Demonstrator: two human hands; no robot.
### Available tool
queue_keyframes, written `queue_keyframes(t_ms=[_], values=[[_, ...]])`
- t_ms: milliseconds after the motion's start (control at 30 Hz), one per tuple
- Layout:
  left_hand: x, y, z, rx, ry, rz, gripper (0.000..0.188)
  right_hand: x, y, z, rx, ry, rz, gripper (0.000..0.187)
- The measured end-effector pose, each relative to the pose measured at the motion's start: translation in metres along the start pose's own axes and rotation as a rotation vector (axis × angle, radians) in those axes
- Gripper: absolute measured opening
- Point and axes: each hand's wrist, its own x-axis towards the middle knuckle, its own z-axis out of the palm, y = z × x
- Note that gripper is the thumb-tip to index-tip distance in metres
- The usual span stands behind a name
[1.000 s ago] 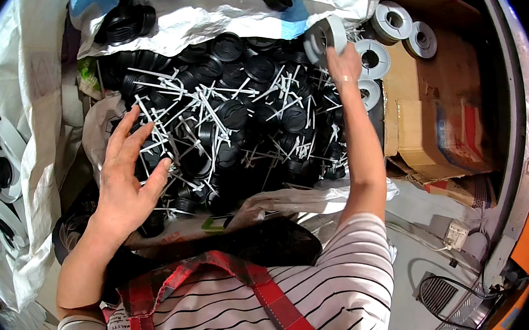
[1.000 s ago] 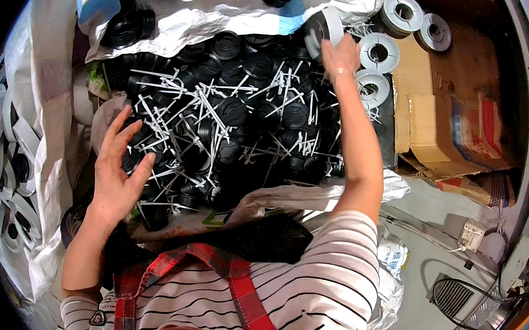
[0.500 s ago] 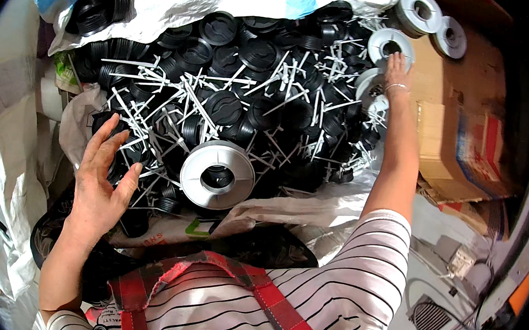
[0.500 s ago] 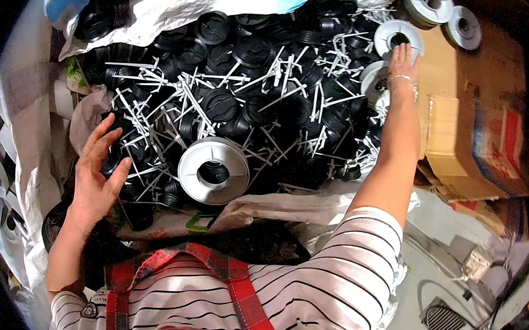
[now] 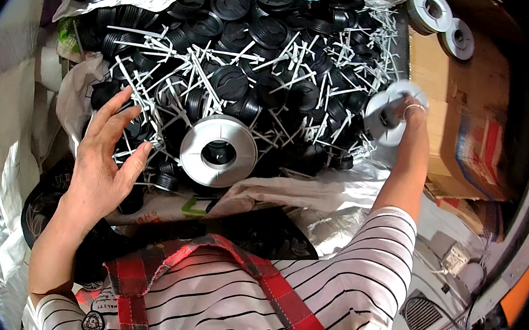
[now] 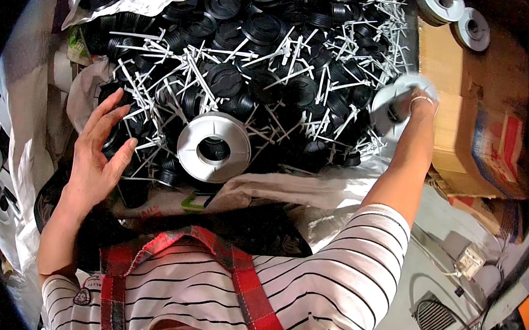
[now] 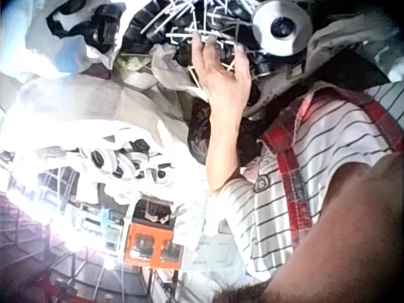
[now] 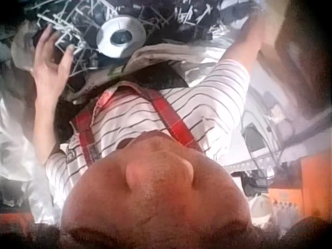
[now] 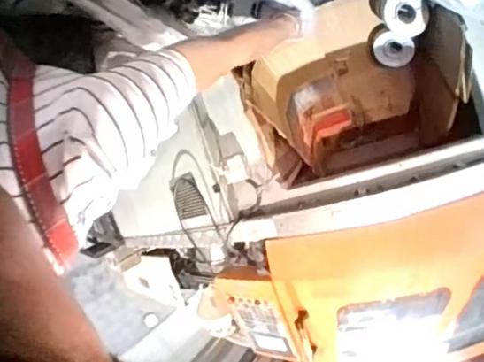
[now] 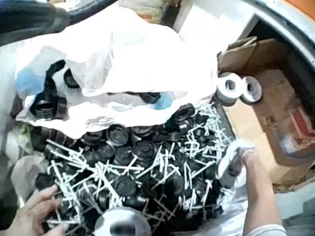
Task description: The person sits on the floor and repeatedly picks up white circular plastic frames and black circular inserts. They insert the black pieces into the white frames by hand and place the assembled units into a large white sack.
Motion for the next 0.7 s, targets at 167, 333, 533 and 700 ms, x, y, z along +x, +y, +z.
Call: queue_keyframes(t_ms=[167, 333, 533, 700], values=[[-0.020, -0.001, -0.004, -0.059, 0.018, 0.099, 0.041, -0.054, 0.036, 0.090, -0.133, -0.261, 0.028, 0.053], [-0.032, -0.005, -0.010, 0.065, 0.072, 0.173, 0.041, -0.128, 0.022, 0.085, 0.221, 0.185, 0.225, 0.058], [-0.022, -0.005, 0.000, 0.126, 0.116, 0.217, 0.037, -0.096, 0.042, 0.139, 0.472, 0.339, 0.329, 0.060], [-0.017, -0.006, 0.006, 0.171, 0.093, 0.241, 0.039, -0.081, 0.047, 0.156, 0.895, 0.195, 0.318, 0.042]])
